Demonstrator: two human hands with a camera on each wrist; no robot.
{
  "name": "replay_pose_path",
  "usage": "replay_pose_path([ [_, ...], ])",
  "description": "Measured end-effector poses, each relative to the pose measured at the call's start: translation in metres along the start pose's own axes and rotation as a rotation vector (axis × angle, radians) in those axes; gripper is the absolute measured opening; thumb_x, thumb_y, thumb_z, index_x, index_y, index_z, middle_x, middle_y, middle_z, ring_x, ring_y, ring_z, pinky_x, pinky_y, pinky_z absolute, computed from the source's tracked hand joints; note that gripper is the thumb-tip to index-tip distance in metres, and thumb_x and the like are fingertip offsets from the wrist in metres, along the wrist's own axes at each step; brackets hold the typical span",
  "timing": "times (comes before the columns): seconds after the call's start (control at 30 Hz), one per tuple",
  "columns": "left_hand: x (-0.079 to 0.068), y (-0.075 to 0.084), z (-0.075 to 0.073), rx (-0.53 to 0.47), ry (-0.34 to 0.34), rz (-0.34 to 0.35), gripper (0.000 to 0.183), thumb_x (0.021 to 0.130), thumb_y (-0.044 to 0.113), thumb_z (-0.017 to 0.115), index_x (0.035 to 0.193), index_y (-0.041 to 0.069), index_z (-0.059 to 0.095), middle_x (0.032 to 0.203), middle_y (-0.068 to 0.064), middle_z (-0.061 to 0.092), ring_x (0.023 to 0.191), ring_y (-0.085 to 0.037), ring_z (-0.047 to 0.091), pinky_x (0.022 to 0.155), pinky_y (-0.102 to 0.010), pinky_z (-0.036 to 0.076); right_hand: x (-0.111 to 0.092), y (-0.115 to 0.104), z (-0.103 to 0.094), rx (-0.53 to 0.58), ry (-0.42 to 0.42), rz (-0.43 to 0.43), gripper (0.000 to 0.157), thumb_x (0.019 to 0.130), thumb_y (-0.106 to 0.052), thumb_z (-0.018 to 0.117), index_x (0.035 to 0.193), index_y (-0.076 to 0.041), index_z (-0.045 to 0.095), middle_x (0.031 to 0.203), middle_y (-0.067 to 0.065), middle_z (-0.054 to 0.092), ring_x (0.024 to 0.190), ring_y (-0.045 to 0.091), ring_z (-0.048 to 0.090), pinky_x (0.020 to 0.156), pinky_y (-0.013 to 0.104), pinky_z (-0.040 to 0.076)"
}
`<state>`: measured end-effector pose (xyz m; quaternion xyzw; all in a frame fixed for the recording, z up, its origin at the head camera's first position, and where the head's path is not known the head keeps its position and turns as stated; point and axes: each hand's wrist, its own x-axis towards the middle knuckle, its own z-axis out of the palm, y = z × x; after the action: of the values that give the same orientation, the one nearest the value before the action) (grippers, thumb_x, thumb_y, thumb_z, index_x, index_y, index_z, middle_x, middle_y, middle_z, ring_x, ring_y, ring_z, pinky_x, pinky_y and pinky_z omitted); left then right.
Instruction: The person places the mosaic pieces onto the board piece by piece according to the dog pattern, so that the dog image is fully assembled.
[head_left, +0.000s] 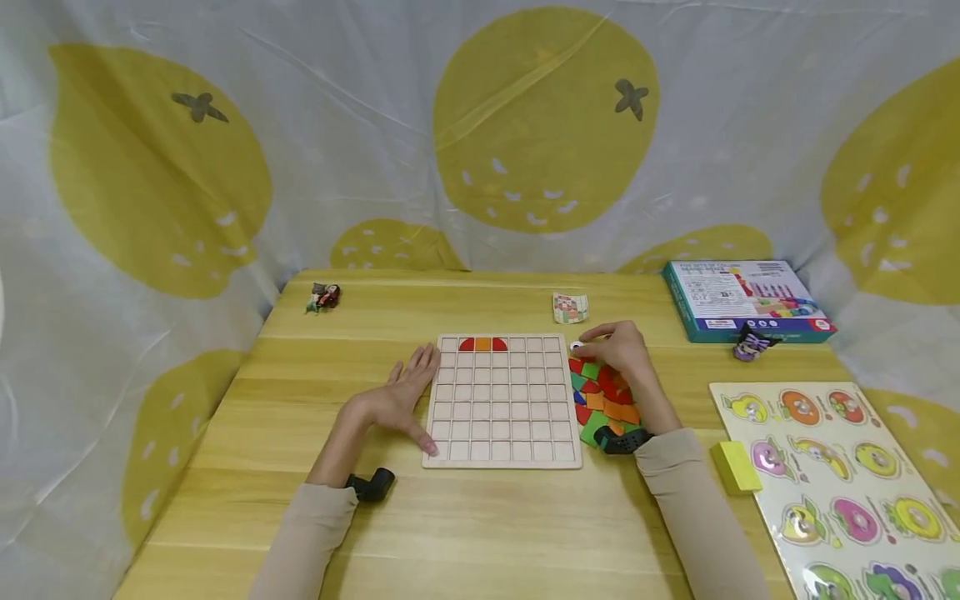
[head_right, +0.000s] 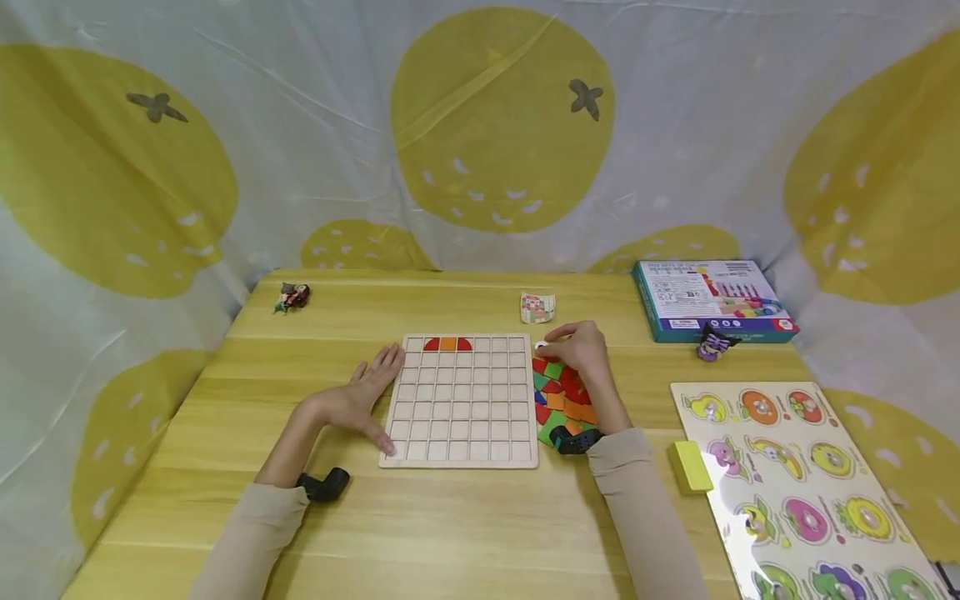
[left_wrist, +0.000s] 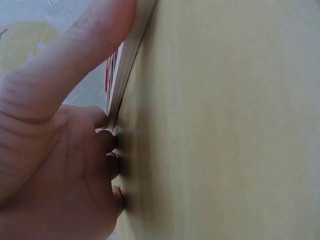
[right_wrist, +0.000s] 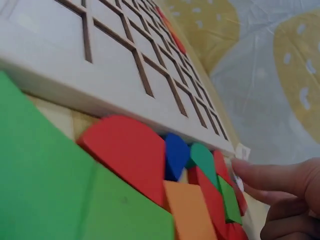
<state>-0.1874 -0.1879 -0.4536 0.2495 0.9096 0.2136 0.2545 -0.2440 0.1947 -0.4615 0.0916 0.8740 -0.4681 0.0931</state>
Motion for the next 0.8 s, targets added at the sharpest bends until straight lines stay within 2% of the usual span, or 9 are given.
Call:
replay_pose_path([
  [0.2, 0.001, 0.000, -0.001, -0.009, -0.005, 0.014, 0.153, 0.053, 0.056, 0.088, 0.152, 0.004, -0.017, 0.158, -0.017, -0.027, 0.148, -0.035, -0.022, 0.118, -0.061, -0.008, 0.000, -0.002, 0.003, -0.010, -0.008, -0.028, 0.029, 0.077, -0.017, 0.081, 0.102, -0.004, 0.075, 0.054, -0.003, 0.051, 0.053, 0.016, 0.043, 0.049, 0.024, 0.036],
  [0.37, 0.001, -0.002, 0.000, -0.005, -0.004, 0.001, 0.153, 0.053, 0.055, 0.088, 0.152, 0.005, -0.018, 0.158, -0.016, -0.027, 0.148, -0.034, -0.022, 0.119, -0.060, -0.008, 0.002, -0.002, 0.007, 0.049, -0.045, -0.032, 0.031, 0.079, -0.015, 0.080, 0.107, -0.004, 0.074, 0.048, -0.003, 0.049, 0.047, 0.015, 0.041, 0.046, 0.024, 0.034],
  [0.57, 0.000, -0.003, 0.000, -0.002, 0.003, 0.007, 0.152, 0.054, 0.055, 0.087, 0.152, 0.005, -0.017, 0.159, -0.016, -0.027, 0.148, -0.035, -0.022, 0.119, -0.060, -0.008, 0.002, -0.006, 0.009, 0.028, -0.020, -0.090, 0.028, 0.079, -0.018, 0.079, 0.103, -0.004, 0.074, 0.048, -0.005, 0.038, 0.044, 0.014, 0.034, 0.044, 0.026, 0.030],
  [0.7, -0.001, -0.003, -0.001, -0.009, 0.002, 0.005, 0.153, 0.053, 0.054, 0.088, 0.152, 0.004, -0.018, 0.158, -0.016, -0.027, 0.148, -0.035, -0.022, 0.119, -0.060, -0.009, -0.007, -0.021, 0.019, 0.120, -0.115, -0.133, 0.028, 0.081, -0.020, 0.078, 0.106, -0.009, 0.074, 0.049, -0.006, 0.029, 0.043, 0.013, 0.025, 0.045, 0.026, 0.025],
  [0.8, 0.001, -0.002, 0.000, -0.002, 0.001, 0.014, 0.153, 0.053, 0.055, 0.088, 0.152, 0.005, -0.018, 0.158, -0.016, -0.027, 0.148, -0.035, -0.022, 0.119, -0.060, -0.008, -0.015, -0.038, 0.037, 0.164, -0.212, -0.183, 0.026, 0.081, -0.017, 0.078, 0.106, -0.011, 0.074, 0.050, -0.005, 0.027, 0.046, 0.014, 0.020, 0.047, 0.027, 0.023],
])
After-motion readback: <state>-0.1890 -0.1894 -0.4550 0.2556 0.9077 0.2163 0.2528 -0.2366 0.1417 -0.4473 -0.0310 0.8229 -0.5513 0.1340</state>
